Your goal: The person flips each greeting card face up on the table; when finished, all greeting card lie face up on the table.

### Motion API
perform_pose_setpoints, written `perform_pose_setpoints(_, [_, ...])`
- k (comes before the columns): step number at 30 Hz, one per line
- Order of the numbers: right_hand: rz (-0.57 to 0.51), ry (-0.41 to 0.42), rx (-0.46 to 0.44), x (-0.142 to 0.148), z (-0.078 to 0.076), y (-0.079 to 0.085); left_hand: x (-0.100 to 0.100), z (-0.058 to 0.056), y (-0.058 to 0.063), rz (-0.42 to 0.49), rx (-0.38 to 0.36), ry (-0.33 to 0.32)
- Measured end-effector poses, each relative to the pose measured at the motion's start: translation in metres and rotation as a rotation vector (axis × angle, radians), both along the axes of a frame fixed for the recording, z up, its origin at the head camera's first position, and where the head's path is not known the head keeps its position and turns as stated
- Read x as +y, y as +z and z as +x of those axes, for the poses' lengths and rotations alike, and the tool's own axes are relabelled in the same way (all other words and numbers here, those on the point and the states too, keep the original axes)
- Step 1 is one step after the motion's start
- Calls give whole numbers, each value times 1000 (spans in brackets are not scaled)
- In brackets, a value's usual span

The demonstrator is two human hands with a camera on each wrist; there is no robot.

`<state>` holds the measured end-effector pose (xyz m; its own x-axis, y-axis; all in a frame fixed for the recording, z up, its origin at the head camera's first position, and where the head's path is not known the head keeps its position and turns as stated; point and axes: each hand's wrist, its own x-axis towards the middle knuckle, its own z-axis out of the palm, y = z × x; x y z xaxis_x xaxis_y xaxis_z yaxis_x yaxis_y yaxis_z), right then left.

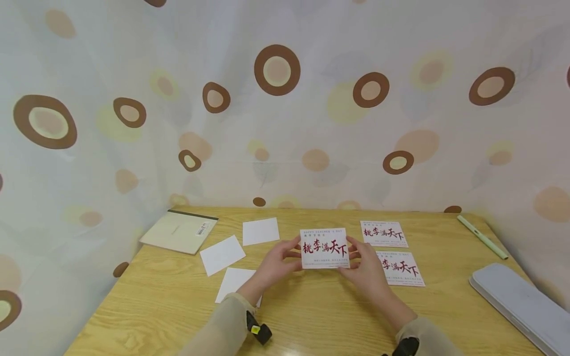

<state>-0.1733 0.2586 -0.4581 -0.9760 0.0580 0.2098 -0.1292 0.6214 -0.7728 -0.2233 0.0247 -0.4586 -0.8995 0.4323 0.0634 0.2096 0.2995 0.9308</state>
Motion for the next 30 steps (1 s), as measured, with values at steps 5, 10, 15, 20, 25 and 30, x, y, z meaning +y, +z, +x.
perform_pose_setpoints(5, [5,-8,-12,2,0,-2,2,0,-3,4,-11,1])
perform_pose_setpoints(10, [15,-14,-22,5,-1,-3,4,-1,-4,27,-28,-9])
perform_pose_setpoints(15, [32,-26,-31,8,-2,-3,6,-3,-6,46,-69,-17])
perform_pose_setpoints(20, [48,-30,-11,12,-5,-2,9,-3,-6,76,-95,-36])
perform_pose_setpoints(25, [62,-39,-10,16,-9,-2,14,-4,-5,54,-105,-27])
perform_pose_setpoints(30, [88,-37,-22,21,-14,-3,20,-8,-5,32,-98,-6])
